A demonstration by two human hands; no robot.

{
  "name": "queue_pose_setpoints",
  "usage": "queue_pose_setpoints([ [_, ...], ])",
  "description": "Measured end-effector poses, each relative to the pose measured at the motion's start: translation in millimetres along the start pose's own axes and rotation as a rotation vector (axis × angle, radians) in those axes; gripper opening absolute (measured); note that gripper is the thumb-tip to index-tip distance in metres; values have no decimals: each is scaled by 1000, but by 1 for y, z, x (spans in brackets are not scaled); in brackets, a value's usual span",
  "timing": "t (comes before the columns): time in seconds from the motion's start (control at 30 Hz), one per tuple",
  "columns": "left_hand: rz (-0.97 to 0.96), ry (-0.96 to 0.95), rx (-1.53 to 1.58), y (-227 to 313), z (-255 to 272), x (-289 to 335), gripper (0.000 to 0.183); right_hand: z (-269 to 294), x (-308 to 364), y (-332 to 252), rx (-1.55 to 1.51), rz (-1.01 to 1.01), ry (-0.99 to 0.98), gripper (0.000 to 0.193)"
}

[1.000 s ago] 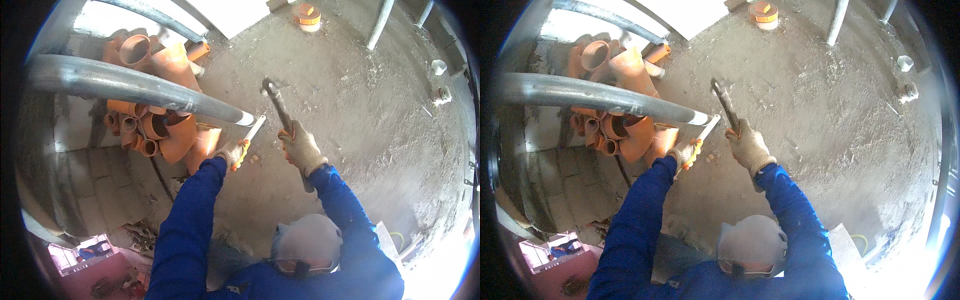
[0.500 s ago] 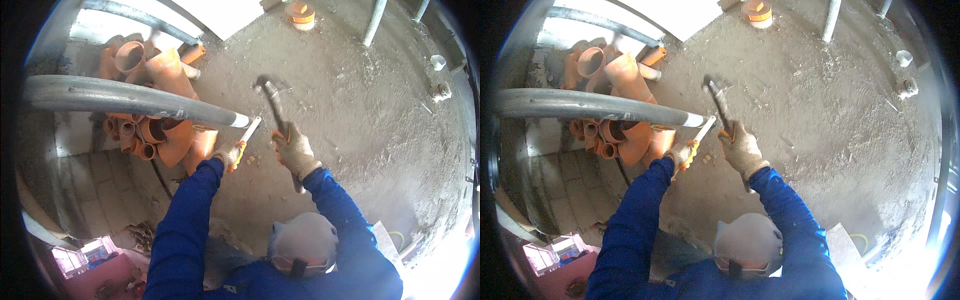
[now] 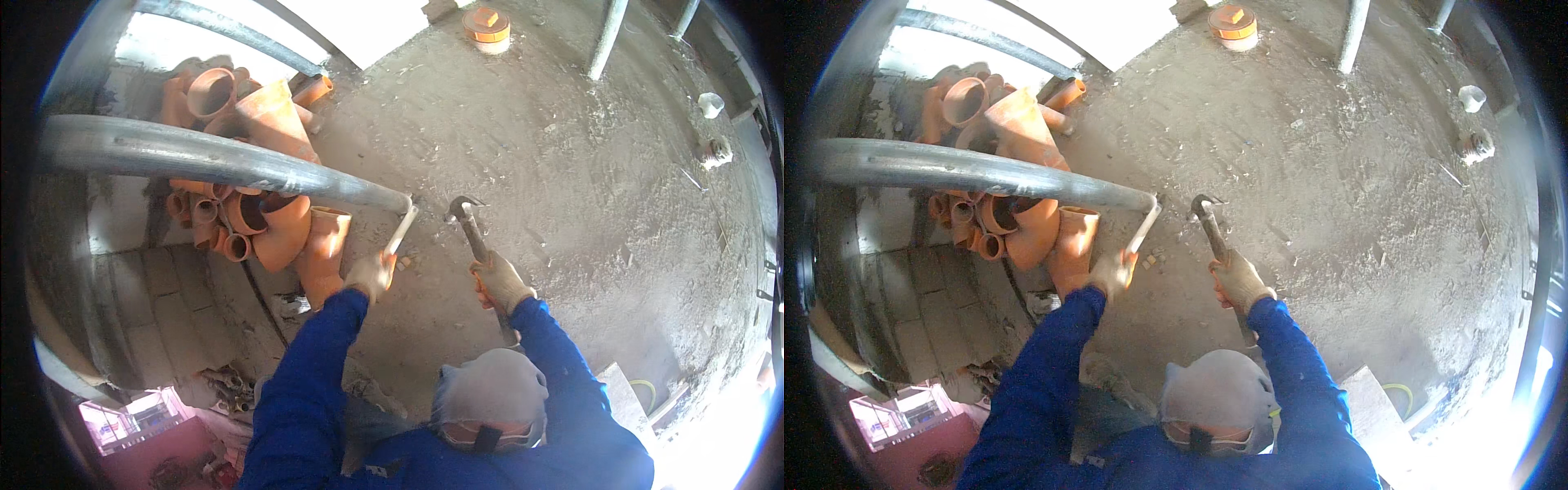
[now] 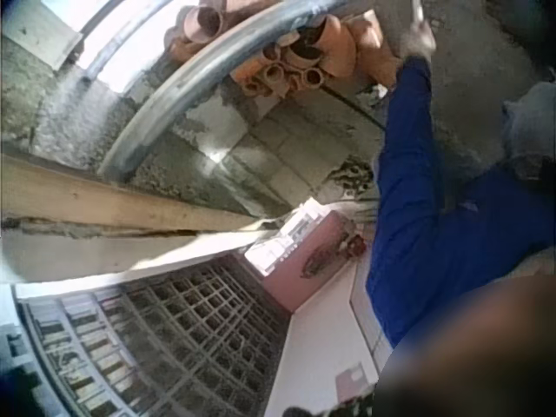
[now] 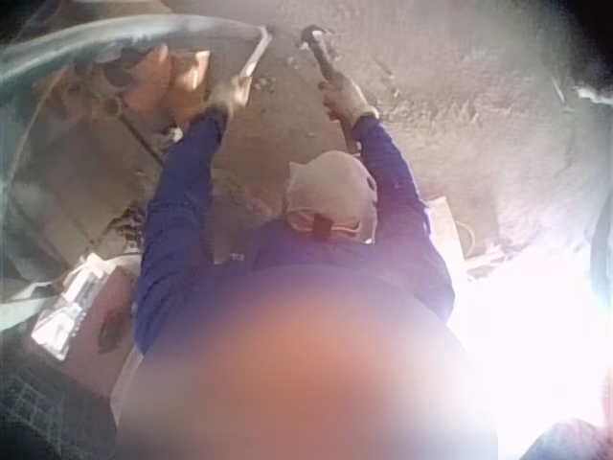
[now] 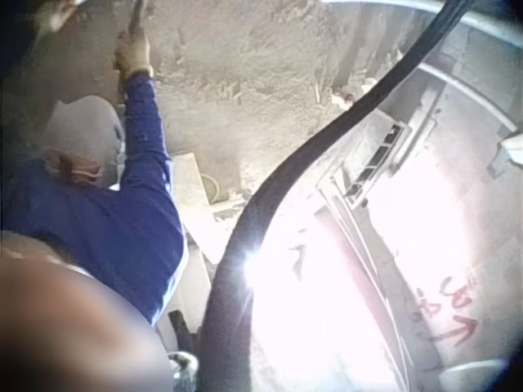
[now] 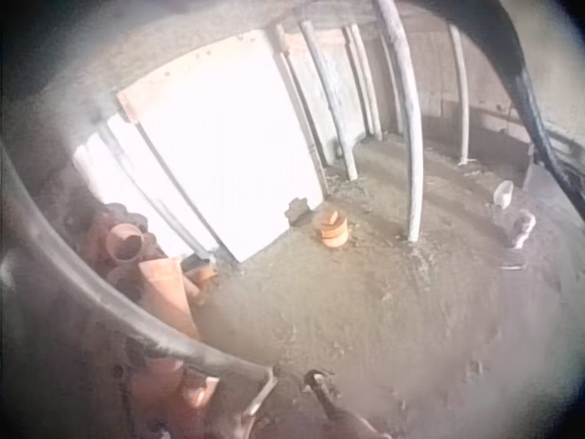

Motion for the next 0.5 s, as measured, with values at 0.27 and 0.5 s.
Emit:
queue_pose_setpoints([
  [0.27, 351, 23, 749, -13, -33, 26, 43, 10, 21, -3, 60, -37, 29, 22],
  [0.5, 627, -427, 1548, -23, -68, -29, 52, -7, 31, -36, 64, 101, 41, 24],
])
Point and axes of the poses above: each hand's wrist, its own x-axis away from the middle knuckle, its own z-axis out of the back of the hand, y = z × x, the point moved 3 cm from there along -x, towards the middle knuckle, and after that the axes turned 12 degrees about x, right-handed, at the moved point
